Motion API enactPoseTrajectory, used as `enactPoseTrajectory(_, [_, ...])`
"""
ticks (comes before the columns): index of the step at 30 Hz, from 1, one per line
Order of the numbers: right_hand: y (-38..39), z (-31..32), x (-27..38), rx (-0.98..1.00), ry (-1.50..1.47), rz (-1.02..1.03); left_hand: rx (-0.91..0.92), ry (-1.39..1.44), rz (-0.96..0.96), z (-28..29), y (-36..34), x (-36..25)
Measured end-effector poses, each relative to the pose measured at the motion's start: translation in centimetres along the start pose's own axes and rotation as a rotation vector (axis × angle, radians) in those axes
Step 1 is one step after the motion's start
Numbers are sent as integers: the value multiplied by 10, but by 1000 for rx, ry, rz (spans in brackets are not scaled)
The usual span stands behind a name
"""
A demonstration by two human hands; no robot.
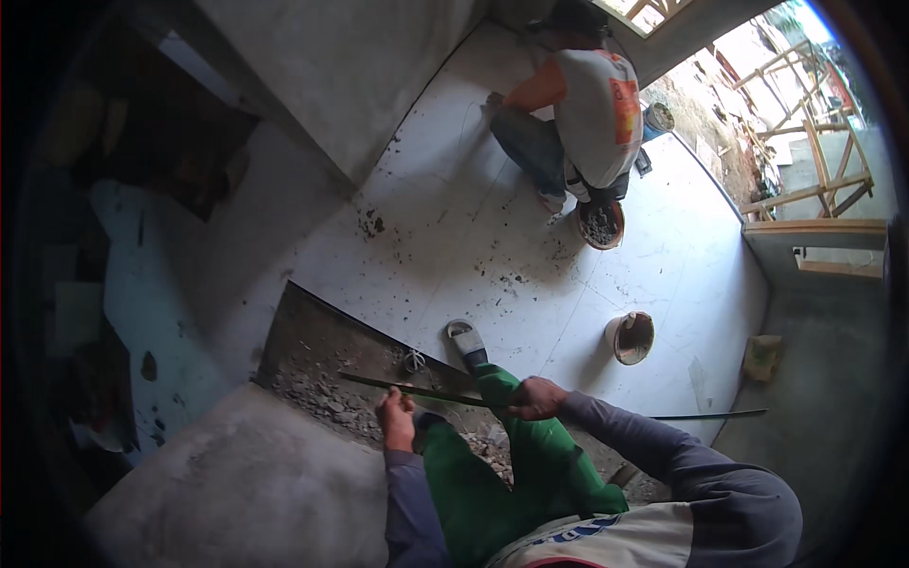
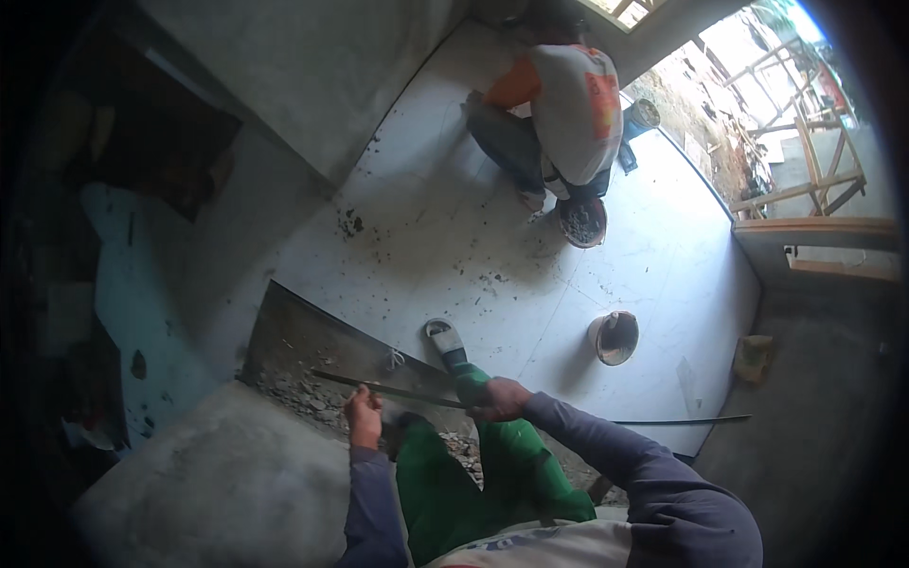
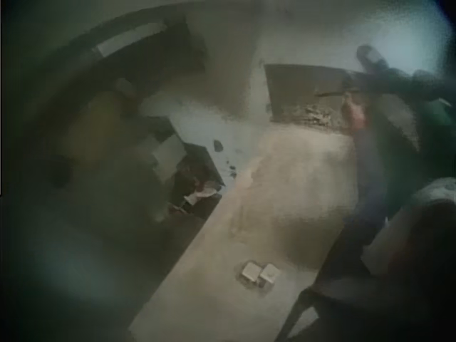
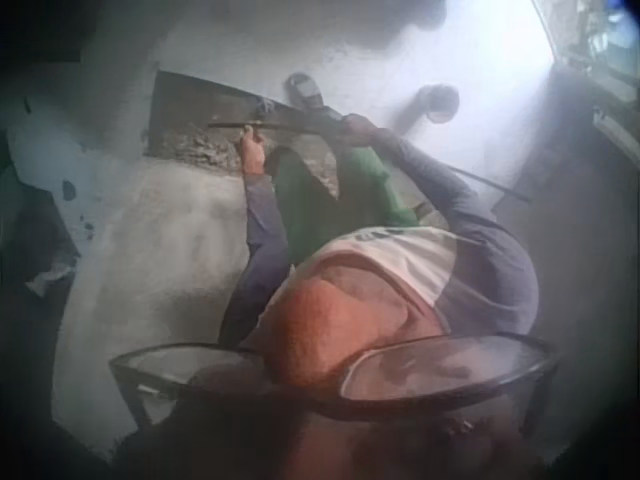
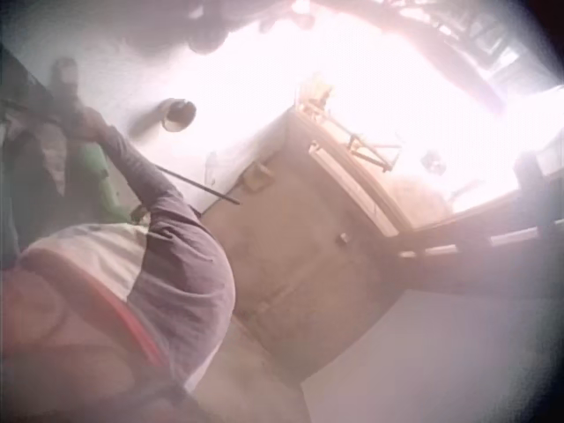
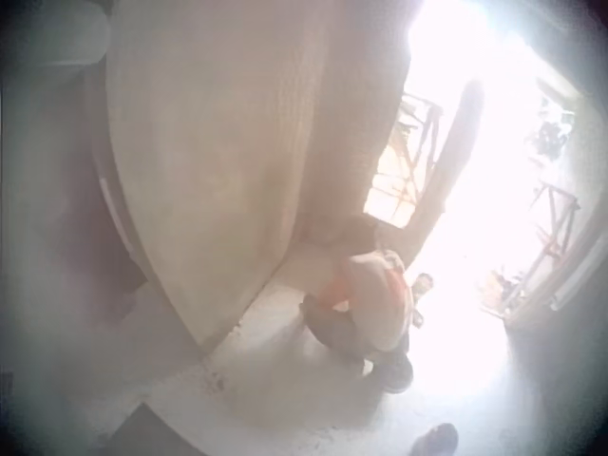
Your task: The person measures a tile outdoors using a measuring tape and a level, removes the protective film from the tile, and walks inside to measure sections of the floor with the measuring tape.
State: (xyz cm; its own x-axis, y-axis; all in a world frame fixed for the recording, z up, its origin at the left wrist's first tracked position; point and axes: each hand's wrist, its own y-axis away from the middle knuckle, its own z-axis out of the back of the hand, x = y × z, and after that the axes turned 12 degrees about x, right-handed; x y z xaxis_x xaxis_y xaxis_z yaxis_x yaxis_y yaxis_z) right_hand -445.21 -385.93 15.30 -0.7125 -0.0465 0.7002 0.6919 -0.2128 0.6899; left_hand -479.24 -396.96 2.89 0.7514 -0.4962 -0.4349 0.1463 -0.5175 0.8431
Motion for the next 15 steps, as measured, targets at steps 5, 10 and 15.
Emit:
enactPoseTrajectory(5, [116,-30,5,-67,-264,-102,154,-336,19,-79,60,19])
enactPoseTrajectory(10, [214,-129,-37,-396,-214,-272,334,-595,87,-90,113,57])
enactPoseTrajectory(15, [284,-273,-80,-702,-454,-562,398,-790,146,-42,125,113])
